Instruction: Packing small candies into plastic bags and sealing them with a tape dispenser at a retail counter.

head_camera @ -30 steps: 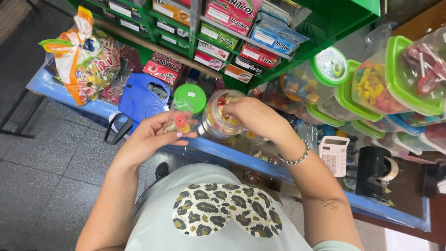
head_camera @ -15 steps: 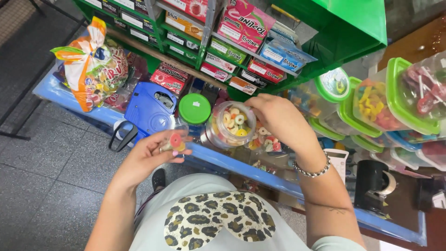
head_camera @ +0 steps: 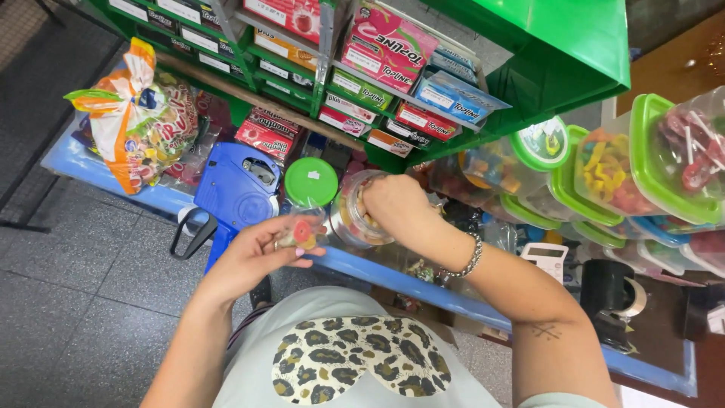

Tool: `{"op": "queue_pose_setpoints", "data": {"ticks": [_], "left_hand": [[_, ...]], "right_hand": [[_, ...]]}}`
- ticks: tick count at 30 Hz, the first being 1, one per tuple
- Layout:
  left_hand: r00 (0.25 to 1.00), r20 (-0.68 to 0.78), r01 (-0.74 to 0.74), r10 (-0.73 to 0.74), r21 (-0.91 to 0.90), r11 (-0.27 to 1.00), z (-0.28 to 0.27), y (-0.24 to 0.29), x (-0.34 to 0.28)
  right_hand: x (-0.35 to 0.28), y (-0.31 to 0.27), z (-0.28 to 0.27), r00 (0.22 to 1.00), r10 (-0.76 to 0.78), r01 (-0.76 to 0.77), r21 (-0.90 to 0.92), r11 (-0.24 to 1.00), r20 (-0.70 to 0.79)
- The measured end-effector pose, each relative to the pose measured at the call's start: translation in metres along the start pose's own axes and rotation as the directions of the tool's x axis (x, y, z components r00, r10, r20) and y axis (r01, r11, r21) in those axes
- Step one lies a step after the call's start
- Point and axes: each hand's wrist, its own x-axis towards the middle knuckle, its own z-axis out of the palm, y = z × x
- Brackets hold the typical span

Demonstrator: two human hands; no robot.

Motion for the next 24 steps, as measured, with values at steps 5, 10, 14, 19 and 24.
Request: {"op": "queue_pose_setpoints", "data": {"ticks": [5,10,14,19,24], "left_hand": [[0.999,0.050,-0.016,0.016,-0.015,1.000,-0.005,-0.012,0.005],[0.994,0.103,-0.040,0.039,0.005,0.999,-0.001,0.000,0.006],[0.991,0.131,-0.042,0.036,0.042,0.998,0.002,0.005,0.009],[0.986,0.162,-0.042,0.030,0.072,0.997,0.006,0.010,0.015],[0.980,0.197,-0.026,0.009,0.083,0.996,0.013,0.018,0.019]], "right_hand": [[0.002,0.004,-0.039,0.999,-0.027,0.026,0.049,0.998,0.022],[-0.006,0.016,-0.065,0.993,-0.008,-0.010,0.155,0.988,0.114],[-0.013,0.031,-0.087,0.965,0.121,-0.221,0.470,0.855,0.234],[-0.018,0.035,-0.113,0.979,0.165,-0.204,0.665,0.718,0.122],[-0.028,0.036,-0.112,0.962,0.225,-0.255,0.814,0.521,0.157]]}}
